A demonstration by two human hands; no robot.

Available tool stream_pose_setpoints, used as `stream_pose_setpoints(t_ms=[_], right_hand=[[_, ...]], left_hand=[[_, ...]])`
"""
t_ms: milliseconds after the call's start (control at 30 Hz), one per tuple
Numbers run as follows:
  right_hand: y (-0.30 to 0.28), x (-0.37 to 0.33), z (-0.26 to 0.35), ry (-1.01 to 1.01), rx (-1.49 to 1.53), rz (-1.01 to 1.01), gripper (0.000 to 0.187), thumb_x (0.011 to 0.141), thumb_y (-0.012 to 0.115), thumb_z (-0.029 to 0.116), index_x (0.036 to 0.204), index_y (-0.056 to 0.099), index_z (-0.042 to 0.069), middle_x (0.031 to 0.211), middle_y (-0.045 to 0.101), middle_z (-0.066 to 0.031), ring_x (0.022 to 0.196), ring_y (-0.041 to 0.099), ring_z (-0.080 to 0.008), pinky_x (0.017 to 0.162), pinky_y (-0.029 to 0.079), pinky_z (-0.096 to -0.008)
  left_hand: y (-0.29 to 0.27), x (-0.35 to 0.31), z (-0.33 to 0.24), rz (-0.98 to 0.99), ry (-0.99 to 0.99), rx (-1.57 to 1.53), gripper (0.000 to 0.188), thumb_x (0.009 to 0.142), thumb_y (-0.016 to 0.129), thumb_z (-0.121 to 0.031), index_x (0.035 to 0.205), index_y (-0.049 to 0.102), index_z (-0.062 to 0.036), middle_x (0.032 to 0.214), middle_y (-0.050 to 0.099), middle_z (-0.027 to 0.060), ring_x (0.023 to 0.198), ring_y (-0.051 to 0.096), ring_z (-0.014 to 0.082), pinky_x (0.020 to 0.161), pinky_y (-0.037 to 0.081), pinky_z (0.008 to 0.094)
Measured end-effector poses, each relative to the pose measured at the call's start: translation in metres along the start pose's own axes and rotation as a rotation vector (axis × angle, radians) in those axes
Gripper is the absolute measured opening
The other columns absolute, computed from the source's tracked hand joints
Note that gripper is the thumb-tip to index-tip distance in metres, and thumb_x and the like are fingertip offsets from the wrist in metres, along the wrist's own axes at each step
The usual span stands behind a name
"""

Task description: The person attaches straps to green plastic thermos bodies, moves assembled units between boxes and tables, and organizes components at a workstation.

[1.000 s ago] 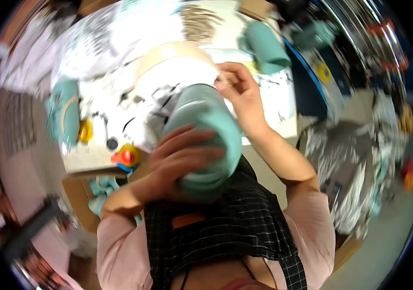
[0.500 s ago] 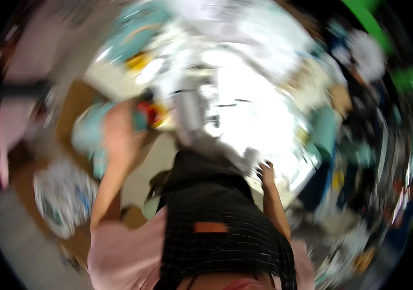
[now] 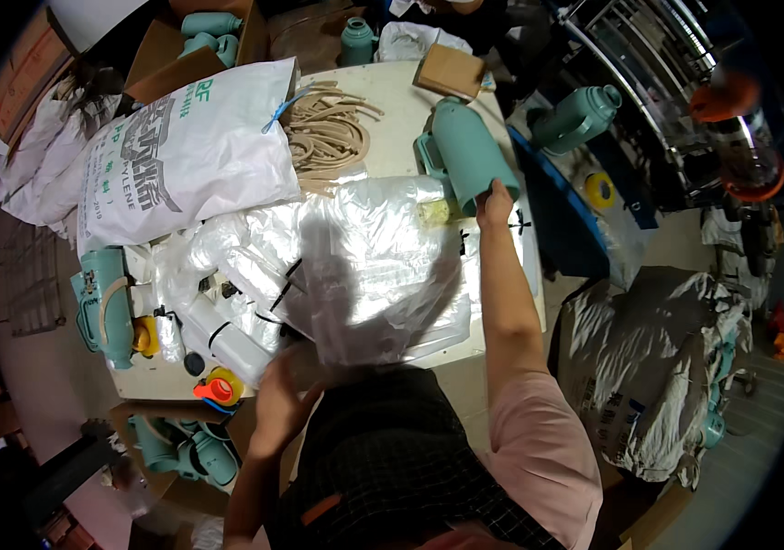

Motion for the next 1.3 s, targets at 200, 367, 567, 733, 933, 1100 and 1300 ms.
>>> stream_pose_setpoints(t_ms=[200, 367, 567, 733, 933, 1100, 1300], right_hand=[[0.055, -0.184, 0.039, 0.221, 0.271, 0.091, 0.017, 0.102, 0.051, 0.012, 0.11, 0.059, -0.001, 0.094, 0.061, -0.0049, 0.078, 0.056, -0.0144, 0.067, 0.046, -0.0298], [-0.054, -0.279, -0.027, 0.746, -0.286, 0.248, 0.051, 0.098, 0.063, 0.027, 0.138, 0.048, 0.0, 0.122, 0.064, -0.0114, 0.115, 0.06, -0.0184, 0.096, 0.047, -0.0297], [-0.005, -0.211, 0.078, 0.077, 0.08, 0.29, 0.096, 0.083, 0.079, 0.04, 0.155, 0.024, 0.007, 0.141, 0.052, -0.0206, 0.132, 0.05, -0.0309, 0.112, 0.038, -0.0468], [-0.012, -0.162, 0.081, 0.12, -0.062, 0.112, 0.06, 0.077, 0.075, 0.01, 0.133, 0.055, 0.004, 0.112, 0.068, -0.0099, 0.104, 0.064, -0.0214, 0.093, 0.05, -0.0318], [0.111, -0.24, 0.12, -0.294, -0.574, 0.405, 0.055, 0.064, 0.081, 0.008, 0.114, 0.06, 0.004, 0.116, 0.065, -0.0137, 0.114, 0.062, -0.025, 0.102, 0.045, -0.0368], [0.163, -0.276, 0.099, -0.503, -0.658, 0.598, 0.074, 0.058, 0.092, 0.012, 0.125, 0.059, 0.005, 0.126, 0.062, -0.0171, 0.121, 0.06, -0.0328, 0.105, 0.044, -0.0455], [0.161, -0.28, 0.077, -0.581, -0.606, 0.68, 0.113, 0.061, 0.093, 0.012, 0.152, 0.026, 0.006, 0.128, 0.06, -0.0206, 0.121, 0.059, -0.0335, 0.107, 0.042, -0.0473]], left_hand=[[0.097, 0.138, -0.004, -0.27, 0.008, -0.555, 0.067, 0.091, 0.071, -0.03, 0.14, 0.038, 0.0014, 0.131, 0.056, 0.022, 0.122, 0.055, 0.0339, 0.102, 0.044, 0.0427], [0.063, 0.171, -0.05, -0.604, -0.182, -0.78, 0.032, 0.087, 0.072, -0.017, 0.104, 0.053, 0.0021, 0.092, 0.061, 0.015, 0.087, 0.06, 0.0302, 0.078, 0.047, 0.0422], [0.07, 0.128, -0.133, -0.063, 0.792, 0.077, 0.021, 0.074, 0.074, -0.015, 0.084, 0.057, -0.0072, 0.081, 0.059, 0.009, 0.076, 0.061, 0.0319, 0.065, 0.047, 0.0419], [0.073, 0.165, -0.125, 0.265, 1.041, 0.011, 0.036, 0.07, 0.083, -0.022, 0.093, 0.061, -0.006, 0.088, 0.062, 0.0103, 0.084, 0.063, 0.0325, 0.069, 0.049, 0.0412], [0.02, 0.415, -0.016, -0.238, 0.505, 0.7, 0.043, 0.083, 0.071, -0.018, 0.119, 0.057, 0.0012, 0.105, 0.064, 0.0211, 0.099, 0.06, 0.0379, 0.089, 0.049, 0.0442], [0.02, 0.468, 0.089, 0.122, 0.273, 0.919, 0.024, 0.084, 0.068, -0.018, 0.102, 0.061, -0.0044, 0.103, 0.066, 0.016, 0.101, 0.059, 0.0342, 0.093, 0.047, 0.0424], [-0.026, 0.328, -0.1, -0.201, 0.729, 0.43, 0.024, 0.089, 0.067, -0.025, 0.076, 0.059, -0.0061, 0.076, 0.058, 0.0141, 0.073, 0.056, 0.0354, 0.066, 0.047, 0.0457]])
Point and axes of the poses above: each hand's wrist, its own x-axis towards the middle knuckle, its own y-axis out of the palm, z = x × y, the point moved 8 cm from there along x, towards the middle knuckle
